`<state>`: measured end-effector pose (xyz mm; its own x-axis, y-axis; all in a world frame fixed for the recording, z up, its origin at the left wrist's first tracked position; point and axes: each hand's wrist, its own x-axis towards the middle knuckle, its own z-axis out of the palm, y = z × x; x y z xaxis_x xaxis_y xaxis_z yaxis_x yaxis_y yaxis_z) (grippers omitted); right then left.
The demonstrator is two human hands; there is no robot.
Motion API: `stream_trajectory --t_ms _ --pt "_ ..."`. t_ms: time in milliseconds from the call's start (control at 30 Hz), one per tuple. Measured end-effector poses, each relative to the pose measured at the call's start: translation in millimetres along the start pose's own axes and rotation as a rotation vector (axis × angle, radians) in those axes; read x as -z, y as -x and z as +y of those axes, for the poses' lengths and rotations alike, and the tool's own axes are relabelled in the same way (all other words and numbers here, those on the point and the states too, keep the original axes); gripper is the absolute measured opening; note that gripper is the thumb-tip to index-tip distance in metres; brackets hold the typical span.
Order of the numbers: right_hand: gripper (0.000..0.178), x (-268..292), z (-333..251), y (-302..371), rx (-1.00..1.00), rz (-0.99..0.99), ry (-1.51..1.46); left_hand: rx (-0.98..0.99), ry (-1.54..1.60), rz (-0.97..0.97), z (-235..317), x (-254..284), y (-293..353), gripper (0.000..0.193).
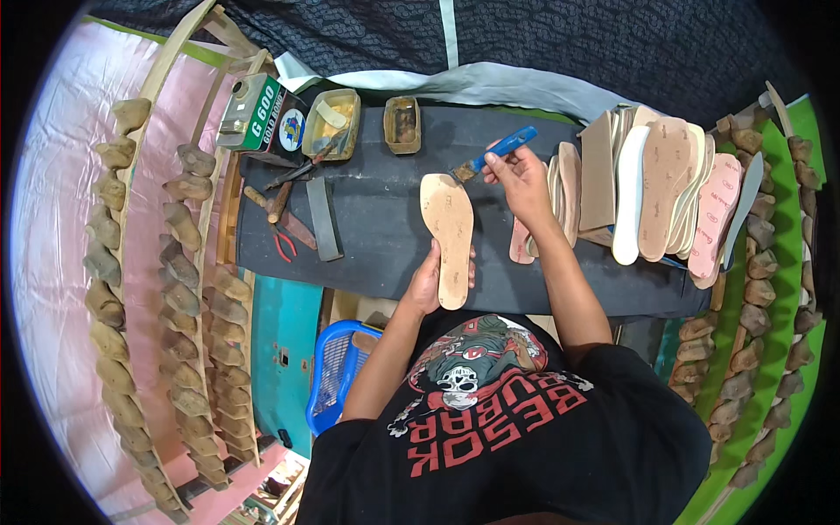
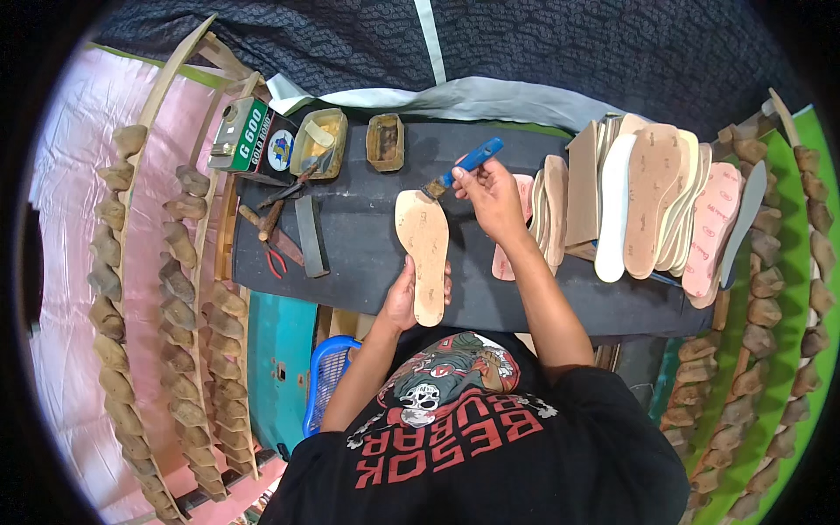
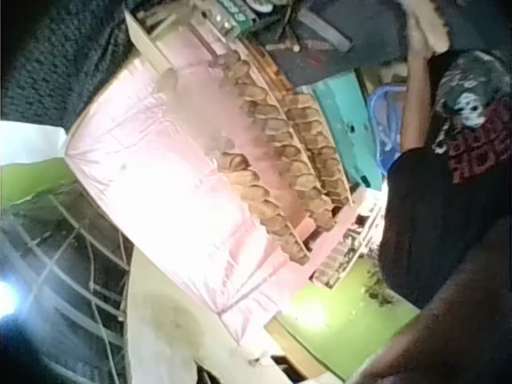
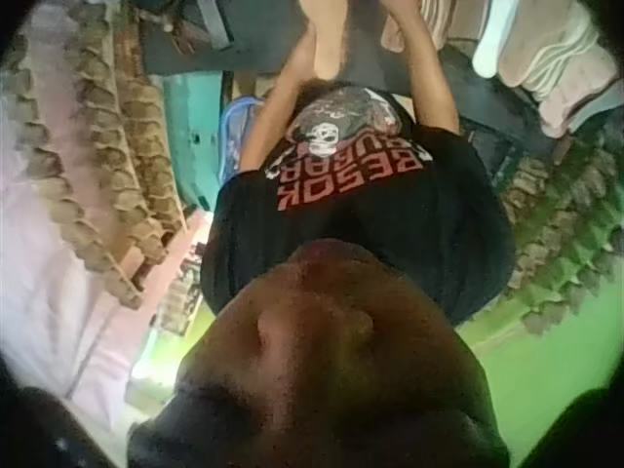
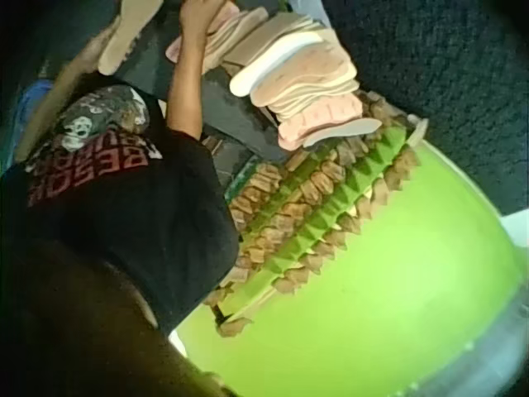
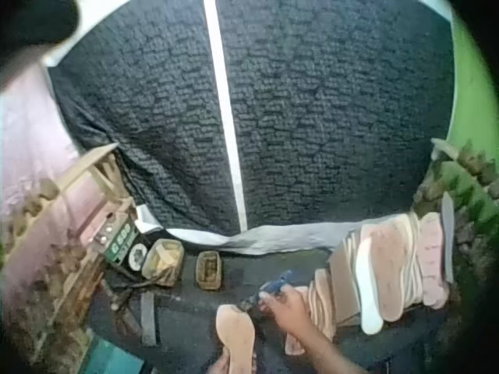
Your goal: Applying glue to the bottom of shoe soles using a brush.
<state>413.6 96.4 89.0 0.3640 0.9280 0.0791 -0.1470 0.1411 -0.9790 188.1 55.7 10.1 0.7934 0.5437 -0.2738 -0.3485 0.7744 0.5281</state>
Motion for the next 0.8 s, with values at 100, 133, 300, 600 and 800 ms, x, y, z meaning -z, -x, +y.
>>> stream_trajectory --t_ms 100,133,300,600,800 --pt "0.021 2.5 -3.6 0.6 0.131 -0.067 0.232 0.042 -0.068 -0.005 -6.3 2.2 0.6 0.072" --pt "0.022 1.7 -6.9 0.9 0.218 -0.124 0.418 0.076 -0.099 -0.018 -5.5 4.0 1.1 0.073" --pt "0.018 -6.2 -31.2 23.6 0.385 -0.409 0.623 0.081 -0.151 0.026 3.7 6.3 11.4 0.072" --pt "0.017 -5.4 -47.6 17.1 0.301 -0.306 0.621 0.129 -0.371 0.001 9.4 -11.3 10.4 0.066" --pt "0.016 5.4 -49.8 28.3 0.339 -0.267 0.601 0.115 -0.384 -0.018 10.8 -3.4 4.7 0.067"
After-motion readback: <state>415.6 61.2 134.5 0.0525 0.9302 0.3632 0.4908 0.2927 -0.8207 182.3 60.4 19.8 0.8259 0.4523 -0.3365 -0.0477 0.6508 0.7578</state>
